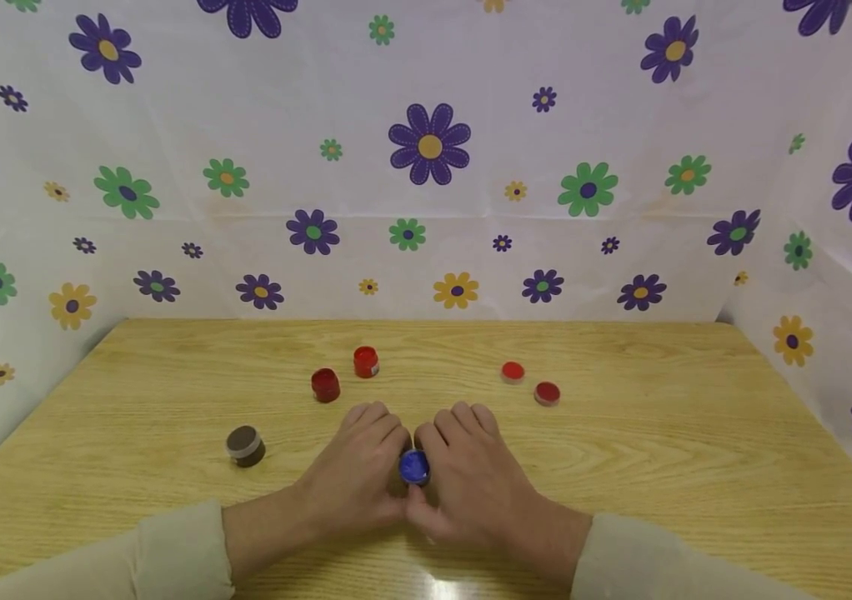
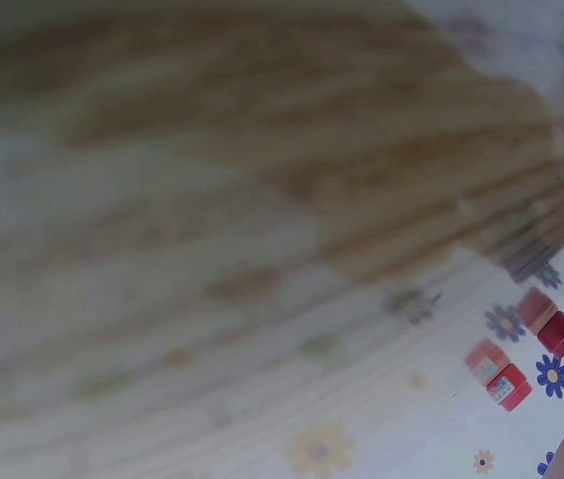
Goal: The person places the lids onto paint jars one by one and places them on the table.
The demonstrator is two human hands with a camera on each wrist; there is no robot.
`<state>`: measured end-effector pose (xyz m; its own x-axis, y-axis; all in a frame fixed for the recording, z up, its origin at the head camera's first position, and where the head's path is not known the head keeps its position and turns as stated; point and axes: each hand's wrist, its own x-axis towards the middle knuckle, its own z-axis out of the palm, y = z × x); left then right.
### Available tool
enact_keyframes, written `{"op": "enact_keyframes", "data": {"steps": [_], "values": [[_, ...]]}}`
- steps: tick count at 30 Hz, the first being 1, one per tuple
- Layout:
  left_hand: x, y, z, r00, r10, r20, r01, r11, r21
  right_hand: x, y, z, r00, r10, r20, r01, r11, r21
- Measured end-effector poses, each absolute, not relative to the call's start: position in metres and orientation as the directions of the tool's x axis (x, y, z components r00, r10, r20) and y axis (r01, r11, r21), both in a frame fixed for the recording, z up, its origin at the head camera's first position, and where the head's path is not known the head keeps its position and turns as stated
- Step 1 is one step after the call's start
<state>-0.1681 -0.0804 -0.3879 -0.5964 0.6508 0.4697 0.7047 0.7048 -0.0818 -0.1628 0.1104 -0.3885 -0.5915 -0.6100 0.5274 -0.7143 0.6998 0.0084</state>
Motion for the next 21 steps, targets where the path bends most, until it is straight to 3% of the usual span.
{"op": "enact_keyframes", "data": {"steps": [21], "values": [[-0.1676, -0.0795, -0.3868, -0.622, 0.646, 0.443, 0.694, 0.716, -0.07, -0.1614, 0.1102, -0.3869, -0.634, -0.588, 0.502, -0.679, 0.734, 0.002]]}}
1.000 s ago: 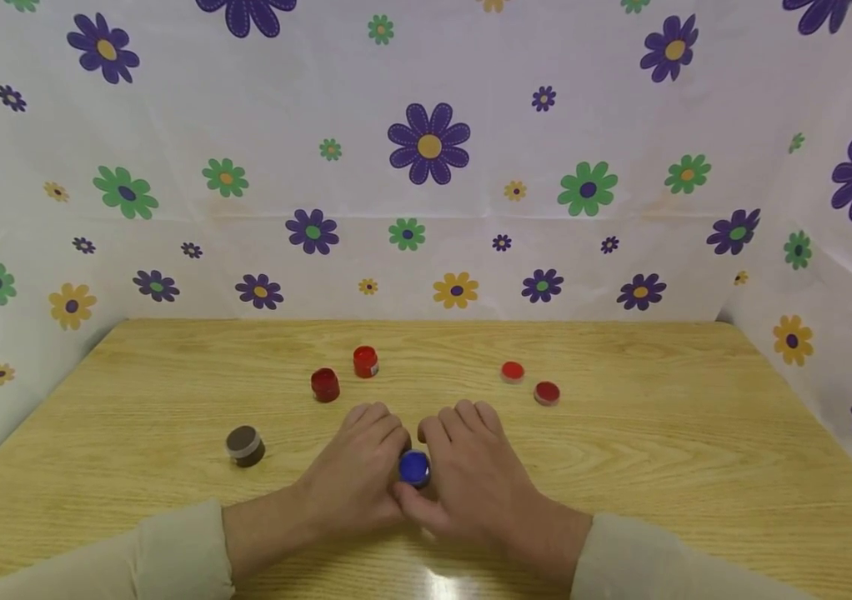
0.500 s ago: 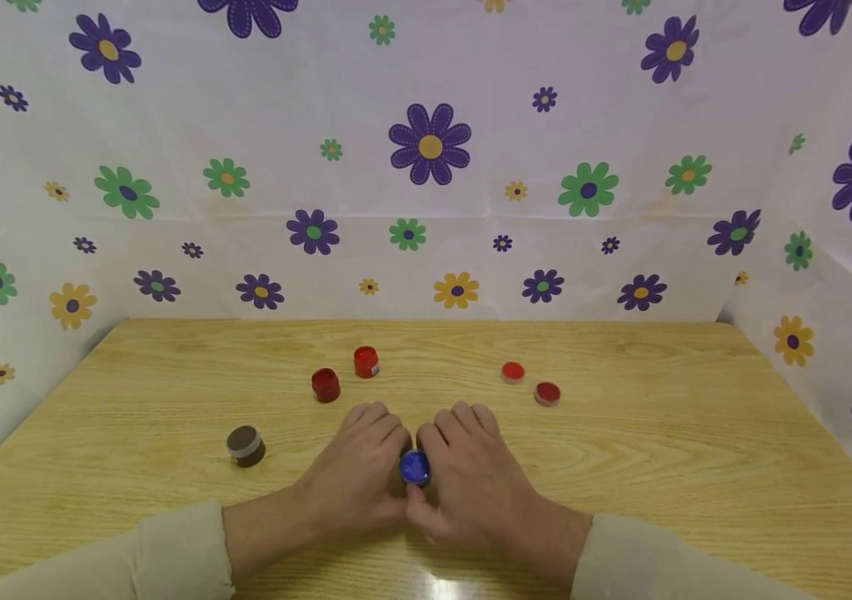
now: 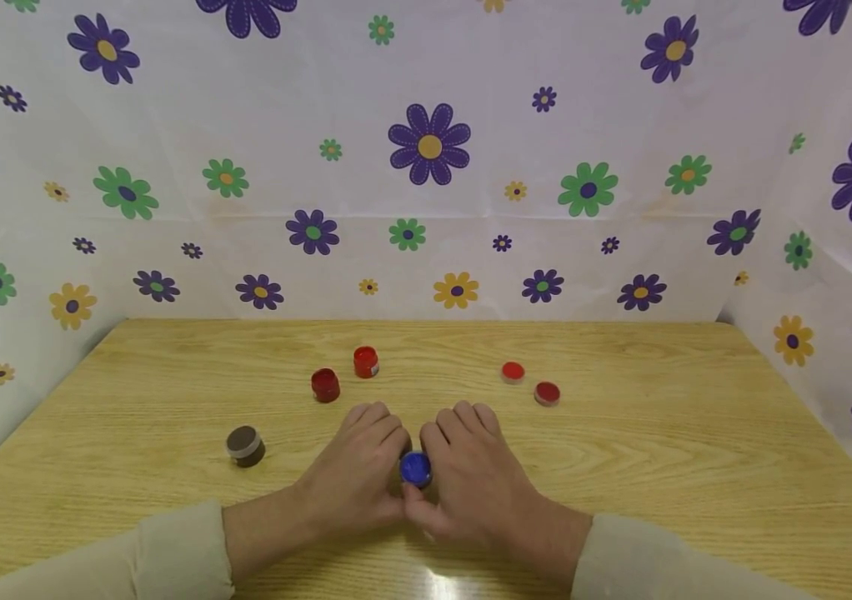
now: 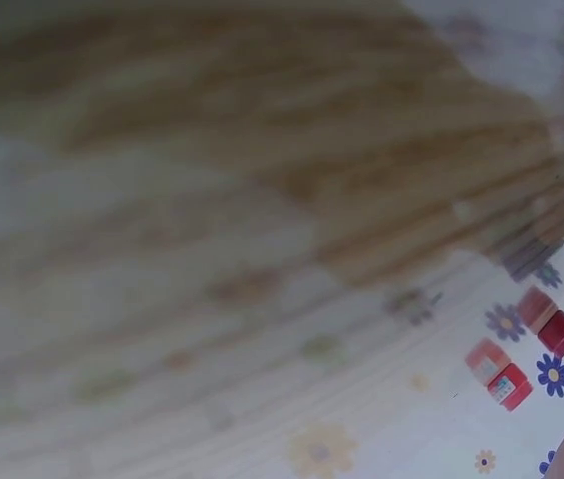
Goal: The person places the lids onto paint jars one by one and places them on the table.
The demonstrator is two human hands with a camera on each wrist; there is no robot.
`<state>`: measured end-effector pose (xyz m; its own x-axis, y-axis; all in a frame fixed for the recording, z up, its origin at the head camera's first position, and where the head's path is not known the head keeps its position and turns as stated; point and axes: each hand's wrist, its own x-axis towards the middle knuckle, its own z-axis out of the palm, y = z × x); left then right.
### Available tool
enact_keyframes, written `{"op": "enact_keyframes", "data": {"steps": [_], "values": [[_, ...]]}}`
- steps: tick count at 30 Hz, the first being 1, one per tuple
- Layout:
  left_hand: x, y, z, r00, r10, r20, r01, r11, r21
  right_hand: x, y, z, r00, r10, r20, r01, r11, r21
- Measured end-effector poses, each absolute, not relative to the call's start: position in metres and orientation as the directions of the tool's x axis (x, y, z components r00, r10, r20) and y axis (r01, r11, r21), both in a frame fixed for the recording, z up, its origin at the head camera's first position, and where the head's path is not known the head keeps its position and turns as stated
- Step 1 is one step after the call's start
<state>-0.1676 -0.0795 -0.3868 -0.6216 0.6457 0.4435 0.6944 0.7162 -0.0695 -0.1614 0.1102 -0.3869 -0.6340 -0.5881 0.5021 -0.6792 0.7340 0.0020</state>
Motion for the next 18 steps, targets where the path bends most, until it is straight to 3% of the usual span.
{"op": "enact_keyframes", "data": {"steps": [6, 18], "values": [[-0.1668, -0.0789, -0.387, -0.598, 0.683, 0.42, 0.719, 0.688, -0.097, -0.1614, 0.111, -0.3867, -0.637, -0.591, 0.495, -0.672, 0.74, 0.019], [-0.1672, -0.0803, -0.388, -0.627, 0.65, 0.43, 0.695, 0.716, -0.069, -0.1617, 0.1103, -0.387, -0.635, -0.585, 0.505, -0.675, 0.737, 0.004]]}}
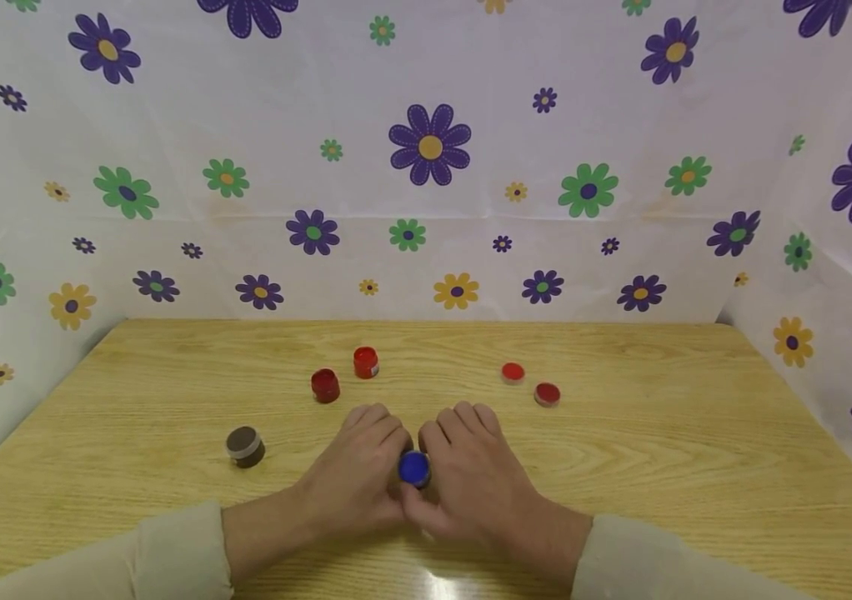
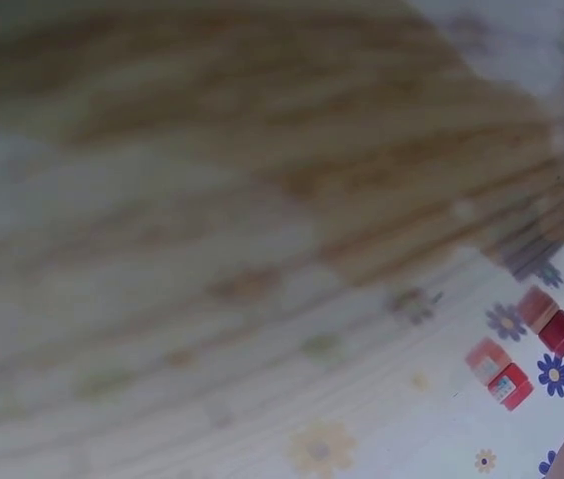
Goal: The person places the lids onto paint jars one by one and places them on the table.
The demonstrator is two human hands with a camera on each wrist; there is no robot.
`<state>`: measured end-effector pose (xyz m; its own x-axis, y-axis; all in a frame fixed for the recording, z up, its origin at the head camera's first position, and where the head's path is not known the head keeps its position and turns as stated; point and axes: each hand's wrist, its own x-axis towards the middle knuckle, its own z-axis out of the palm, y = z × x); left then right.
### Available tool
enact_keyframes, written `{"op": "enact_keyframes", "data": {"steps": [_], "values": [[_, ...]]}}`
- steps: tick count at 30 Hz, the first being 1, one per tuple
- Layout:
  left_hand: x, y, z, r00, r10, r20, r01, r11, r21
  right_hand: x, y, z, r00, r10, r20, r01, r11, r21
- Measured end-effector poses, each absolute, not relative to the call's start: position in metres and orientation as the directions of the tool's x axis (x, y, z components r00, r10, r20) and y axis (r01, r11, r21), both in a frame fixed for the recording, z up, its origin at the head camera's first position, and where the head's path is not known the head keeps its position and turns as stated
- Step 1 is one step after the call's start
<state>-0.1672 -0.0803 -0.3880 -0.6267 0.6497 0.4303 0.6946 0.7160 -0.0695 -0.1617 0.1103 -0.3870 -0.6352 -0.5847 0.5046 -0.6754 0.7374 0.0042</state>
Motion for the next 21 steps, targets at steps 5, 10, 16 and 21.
{"op": "enact_keyframes", "data": {"steps": [5, 10, 16, 21], "values": [[-0.1666, -0.0798, -0.3884, -0.615, 0.651, 0.445, 0.701, 0.71, -0.069, -0.1626, 0.1102, -0.3878, -0.605, -0.597, 0.527, -0.698, 0.716, 0.009], [-0.1661, -0.0797, -0.3889, -0.605, 0.652, 0.458, 0.703, 0.707, -0.077, -0.1624, 0.1095, -0.3885, -0.592, -0.599, 0.538, -0.704, 0.71, 0.015], [-0.1657, -0.0793, -0.3888, -0.596, 0.653, 0.468, 0.702, 0.706, -0.09, -0.1623, 0.1096, -0.3877, -0.597, -0.601, 0.532, -0.697, 0.717, 0.027], [-0.1661, -0.0793, -0.3891, -0.597, 0.65, 0.47, 0.701, 0.708, -0.09, -0.1628, 0.1095, -0.3883, -0.589, -0.598, 0.544, -0.696, 0.717, 0.035]]}}
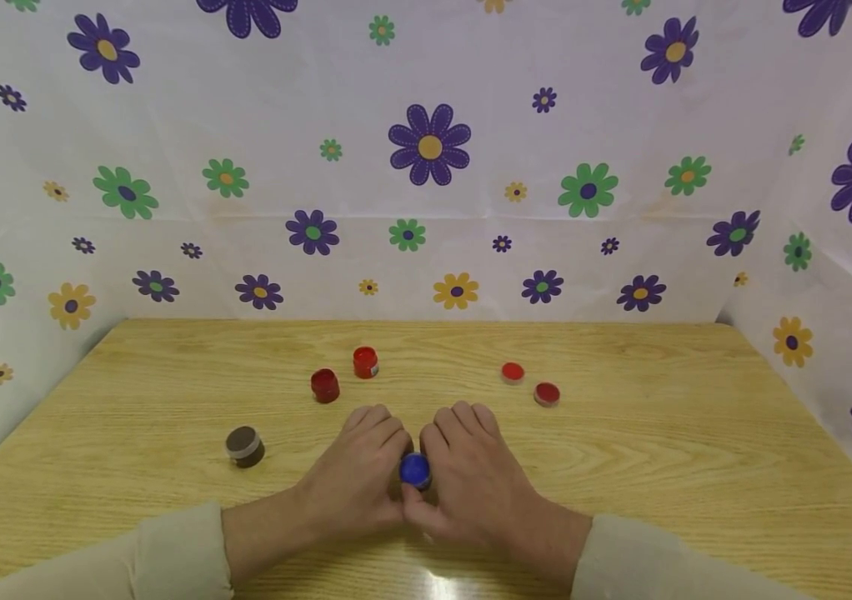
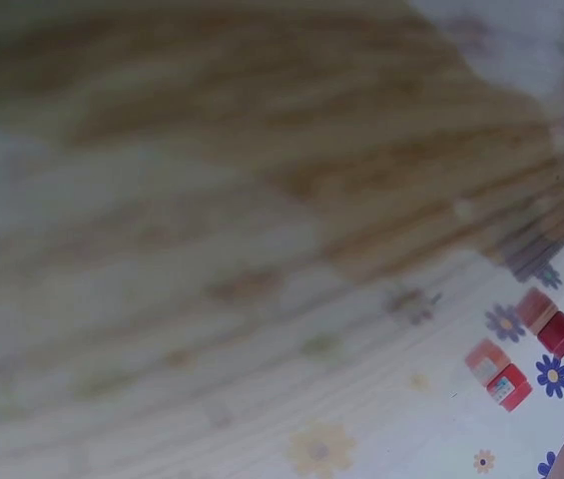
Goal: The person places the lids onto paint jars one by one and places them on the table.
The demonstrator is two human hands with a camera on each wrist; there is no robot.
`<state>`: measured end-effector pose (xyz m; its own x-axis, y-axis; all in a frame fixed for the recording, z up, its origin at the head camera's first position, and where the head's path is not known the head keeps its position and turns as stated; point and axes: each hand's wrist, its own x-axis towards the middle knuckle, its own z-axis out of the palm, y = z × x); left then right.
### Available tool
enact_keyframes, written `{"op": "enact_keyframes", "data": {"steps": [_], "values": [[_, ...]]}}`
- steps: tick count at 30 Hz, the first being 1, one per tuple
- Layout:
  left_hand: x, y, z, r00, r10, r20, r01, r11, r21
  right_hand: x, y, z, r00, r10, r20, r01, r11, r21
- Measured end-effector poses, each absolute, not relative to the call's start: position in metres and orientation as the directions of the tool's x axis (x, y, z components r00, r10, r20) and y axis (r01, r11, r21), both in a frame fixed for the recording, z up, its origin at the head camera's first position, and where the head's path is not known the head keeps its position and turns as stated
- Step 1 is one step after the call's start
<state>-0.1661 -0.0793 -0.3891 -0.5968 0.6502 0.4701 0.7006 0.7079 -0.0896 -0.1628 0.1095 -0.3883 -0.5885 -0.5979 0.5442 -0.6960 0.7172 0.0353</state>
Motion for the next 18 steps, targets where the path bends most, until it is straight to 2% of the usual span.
{"op": "enact_keyframes", "data": {"steps": [4, 11, 18], "values": [[-0.1656, -0.0794, -0.3879, -0.6, 0.652, 0.464, 0.701, 0.708, -0.088, -0.1631, 0.1094, -0.3892, -0.583, -0.594, 0.555, -0.697, 0.716, 0.035], [-0.1654, -0.0795, -0.3855, -0.632, 0.658, 0.41, 0.696, 0.714, -0.072, -0.1625, 0.1089, -0.3876, -0.609, -0.592, 0.528, -0.673, 0.738, 0.052], [-0.1653, -0.0789, -0.3858, -0.618, 0.664, 0.421, 0.7, 0.708, -0.091, -0.1626, 0.1088, -0.3893, -0.59, -0.59, 0.551, -0.677, 0.734, 0.061]]}}
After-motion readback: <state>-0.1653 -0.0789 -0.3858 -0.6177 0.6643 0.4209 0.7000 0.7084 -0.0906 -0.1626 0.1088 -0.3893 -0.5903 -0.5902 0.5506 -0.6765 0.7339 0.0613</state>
